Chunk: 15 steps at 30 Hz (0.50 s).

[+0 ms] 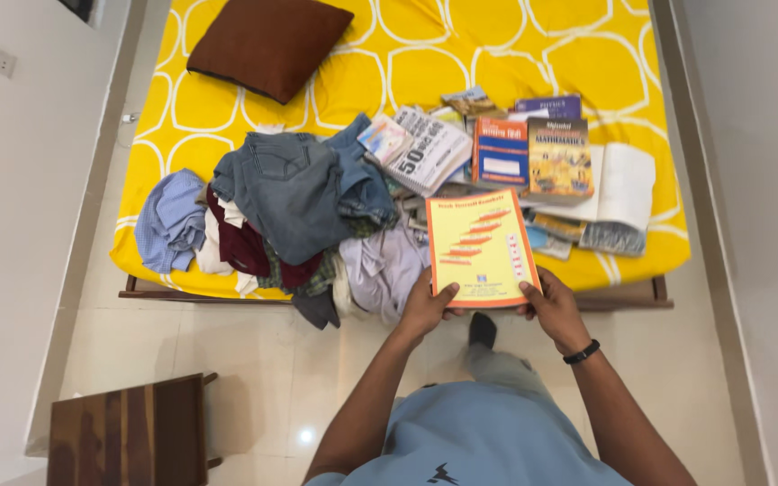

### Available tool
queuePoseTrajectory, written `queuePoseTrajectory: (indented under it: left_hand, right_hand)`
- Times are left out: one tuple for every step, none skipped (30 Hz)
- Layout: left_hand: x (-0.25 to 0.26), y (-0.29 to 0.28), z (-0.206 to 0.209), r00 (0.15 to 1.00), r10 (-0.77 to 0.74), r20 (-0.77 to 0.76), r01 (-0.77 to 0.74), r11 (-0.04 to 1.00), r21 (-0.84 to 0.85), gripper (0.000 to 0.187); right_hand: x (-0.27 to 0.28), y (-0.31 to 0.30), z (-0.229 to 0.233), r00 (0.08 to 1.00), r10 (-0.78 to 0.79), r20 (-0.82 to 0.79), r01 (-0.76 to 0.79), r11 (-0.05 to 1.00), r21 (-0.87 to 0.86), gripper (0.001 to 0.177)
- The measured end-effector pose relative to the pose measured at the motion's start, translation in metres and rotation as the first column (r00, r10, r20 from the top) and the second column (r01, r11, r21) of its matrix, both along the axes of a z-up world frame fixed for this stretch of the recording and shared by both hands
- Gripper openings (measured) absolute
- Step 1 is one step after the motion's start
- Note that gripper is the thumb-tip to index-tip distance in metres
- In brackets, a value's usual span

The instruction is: The person repeatedly takes books from a wooden wardrobe and places them on a bed. The person handles each book individually, walking back and forth between the wardrobe and the bed throughout the episode.

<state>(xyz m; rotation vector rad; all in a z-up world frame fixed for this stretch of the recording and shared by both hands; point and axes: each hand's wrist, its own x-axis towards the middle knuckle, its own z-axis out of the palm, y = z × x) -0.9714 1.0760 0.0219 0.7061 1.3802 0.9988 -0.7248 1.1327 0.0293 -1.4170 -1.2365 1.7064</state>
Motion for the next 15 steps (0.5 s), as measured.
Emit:
queuePoseTrajectory:
  left_hand:
    - [0.002, 0.016, 0.009, 1.0, 0.02, 0.006, -0.021, 0.995, 0.096, 0.042]
    - [0.003, 0.035, 0.017, 0.999, 0.041, 0.013, -0.042, 0.979, 0.197, 0.044]
    - [0.004, 0.054, 0.025, 0.998, 0.061, 0.02, -0.064, 0.953, 0.296, 0.047]
    - [0.004, 0.07, 0.031, 0.997, 0.081, -0.007, -0.074, 0.941, 0.33, 0.046]
    - [0.003, 0.089, 0.037, 0.994, 0.102, -0.034, -0.083, 0.928, 0.364, 0.046]
    - [0.003, 0.098, 0.043, 0.991, 0.12, -0.059, -0.088, 0.918, 0.386, 0.045]
    - [0.003, 0.105, 0.05, 0.988, 0.142, -0.052, -0.112, 0.917, 0.382, 0.048]
    - [0.003, 0.118, 0.059, 0.986, 0.161, -0.046, -0.13, 0.912, 0.39, 0.051]
    - [0.005, 0.125, 0.068, 0.983, 0.179, -0.04, -0.149, 0.906, 0.397, 0.054]
    - [0.004, 0.133, 0.078, 0.981, 0.193, -0.021, -0.168, 0.898, 0.407, 0.054]
    - [0.004, 0.14, 0.088, 0.978, 0.207, -0.003, -0.187, 0.89, 0.416, 0.055]
    - [0.006, 0.142, 0.095, 0.976, 0.215, 0.019, -0.204, 0.888, 0.413, 0.055]
    - [0.005, 0.148, 0.101, 0.97, 0.242, -0.011, -0.215, 0.88, 0.423, 0.055]
    - [0.002, 0.158, 0.105, 0.963, 0.266, -0.039, -0.224, 0.873, 0.433, 0.055]
    - [-0.002, 0.168, 0.107, 0.955, 0.29, -0.067, -0.232, 0.866, 0.443, 0.055]
  right_hand:
    - [0.0, 0.017, 0.012, 1.0, -0.002, -0.029, 0.003, 1.0, 0.024, 0.04]
    - [0.0, 0.039, 0.024, 0.998, -0.002, -0.059, 0.005, 0.999, 0.054, 0.042]
    - [-0.002, 0.061, 0.035, 0.999, 0.01, -0.032, -0.005, 0.992, 0.127, 0.043]
    - [-0.003, 0.076, 0.044, 1.0, 0.019, -0.005, -0.017, 0.982, 0.188, 0.044]
    - [-0.005, 0.093, 0.052, 0.999, 0.026, 0.022, -0.031, 0.968, 0.249, 0.045]
    - [-0.007, 0.105, 0.059, 0.999, 0.031, -0.019, -0.025, 0.964, 0.266, 0.047]
    - [-0.01, 0.119, 0.066, 0.998, 0.036, -0.059, -0.018, 0.959, 0.281, 0.049]
    - [-0.012, 0.133, 0.073, 0.994, 0.038, -0.103, -0.005, 0.951, 0.308, 0.052]
    - [-0.013, 0.138, 0.079, 0.993, 0.042, -0.106, -0.005, 0.947, 0.322, 0.052]
    - [-0.016, 0.146, 0.086, 0.993, 0.044, -0.113, -0.002, 0.938, 0.348, 0.052]
    - [-0.02, 0.156, 0.093, 0.992, 0.046, -0.121, 0.002, 0.928, 0.373, 0.051]
    - [-0.022, 0.161, 0.097, 0.99, 0.044, -0.136, 0.012, 0.922, 0.388, 0.052]
    - [-0.026, 0.168, 0.1, 0.988, 0.042, -0.152, 0.023, 0.915, 0.402, 0.053]
    - [-0.028, 0.176, 0.103, 0.986, 0.038, -0.165, 0.035, 0.908, 0.417, 0.054]
    - [-0.03, 0.184, 0.103, 0.984, 0.043, -0.174, 0.035, 0.906, 0.422, 0.054]
